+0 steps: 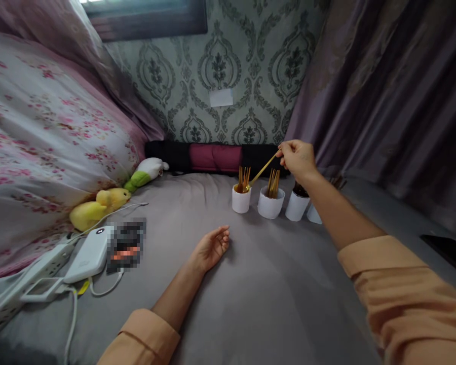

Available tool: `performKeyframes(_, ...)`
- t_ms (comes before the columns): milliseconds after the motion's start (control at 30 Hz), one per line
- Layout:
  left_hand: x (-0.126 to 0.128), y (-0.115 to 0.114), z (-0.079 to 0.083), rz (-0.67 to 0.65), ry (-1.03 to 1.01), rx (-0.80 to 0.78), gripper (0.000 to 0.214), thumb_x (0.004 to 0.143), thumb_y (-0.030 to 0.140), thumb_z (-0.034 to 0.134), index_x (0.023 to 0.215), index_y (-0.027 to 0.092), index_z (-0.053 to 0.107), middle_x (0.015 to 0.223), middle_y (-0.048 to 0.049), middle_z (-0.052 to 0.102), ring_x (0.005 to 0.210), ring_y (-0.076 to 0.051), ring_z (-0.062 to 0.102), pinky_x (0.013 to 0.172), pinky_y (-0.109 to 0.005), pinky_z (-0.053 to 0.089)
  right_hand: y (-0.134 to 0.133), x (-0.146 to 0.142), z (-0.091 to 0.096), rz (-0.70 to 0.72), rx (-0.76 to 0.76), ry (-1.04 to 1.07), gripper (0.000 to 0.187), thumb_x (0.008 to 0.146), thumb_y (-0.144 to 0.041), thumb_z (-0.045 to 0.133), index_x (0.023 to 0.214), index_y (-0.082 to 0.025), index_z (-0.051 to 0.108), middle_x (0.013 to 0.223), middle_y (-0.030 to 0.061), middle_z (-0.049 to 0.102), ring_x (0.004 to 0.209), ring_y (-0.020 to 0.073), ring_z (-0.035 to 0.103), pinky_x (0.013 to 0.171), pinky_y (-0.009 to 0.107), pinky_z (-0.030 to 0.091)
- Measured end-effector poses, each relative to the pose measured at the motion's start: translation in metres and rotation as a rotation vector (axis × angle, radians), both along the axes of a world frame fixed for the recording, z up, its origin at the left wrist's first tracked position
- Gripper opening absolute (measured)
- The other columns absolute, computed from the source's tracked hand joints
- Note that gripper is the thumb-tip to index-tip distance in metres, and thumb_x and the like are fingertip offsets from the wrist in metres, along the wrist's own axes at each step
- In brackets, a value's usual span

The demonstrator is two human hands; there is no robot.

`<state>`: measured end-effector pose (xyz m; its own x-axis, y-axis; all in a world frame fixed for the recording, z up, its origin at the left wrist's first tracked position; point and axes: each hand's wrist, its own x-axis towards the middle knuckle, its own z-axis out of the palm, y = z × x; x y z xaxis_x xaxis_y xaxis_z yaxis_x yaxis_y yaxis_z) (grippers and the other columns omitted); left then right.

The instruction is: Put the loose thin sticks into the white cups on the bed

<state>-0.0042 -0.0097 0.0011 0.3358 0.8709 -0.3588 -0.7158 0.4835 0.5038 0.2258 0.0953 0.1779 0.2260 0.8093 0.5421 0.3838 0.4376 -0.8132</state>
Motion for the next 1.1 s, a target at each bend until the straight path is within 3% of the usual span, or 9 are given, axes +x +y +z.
performKeyframes(200, -0.001, 0.000, 0.001, 0.004, -0.001, -0.014, 0.009, 0.080, 0.012, 0.049, 0.085, 0.008, 0.056, 0.065, -0.0037, 0.057, 0.051, -0.006, 0.050, 0.047, -0.016, 0.040, 0.018, -0.005, 0.008, -0.074, 0.083, -0.086, 0.020, 0.080, -0.035, 0.053, 0.073, -0.017, 0.057, 0.061, 0.0018, 0.061, 0.037, 0.0043, 0.045, 0.032, 0.015, 0.031)
performKeyframes(500, -0.001, 0.002, -0.003, 0.002, -0.015, 0.000, 0.010, 0.079, 0.012, 0.050, 0.086, 0.008, 0.056, 0.065, -0.0035, 0.057, 0.051, -0.006, 0.051, 0.046, -0.016, 0.040, 0.034, -0.021, -0.002, -0.070, 0.093, -0.310, 0.024, 0.083, -0.035, 0.048, 0.078, -0.014, 0.059, 0.067, 0.0030, 0.065, 0.041, 0.0057, 0.050, 0.043, 0.019, 0.041)
performKeyframes(1100, -0.001, 0.002, -0.002, -0.005, -0.030, 0.001, 0.010, 0.079, 0.012, 0.051, 0.085, 0.008, 0.057, 0.066, -0.0040, 0.058, 0.052, -0.006, 0.051, 0.047, -0.015, 0.040, 0.043, -0.045, -0.028, 0.075, -0.087, -0.483, 0.017, 0.081, -0.022, 0.045, 0.081, -0.014, 0.061, 0.069, 0.0023, 0.066, 0.043, 0.0058, 0.053, 0.046, 0.016, 0.040)
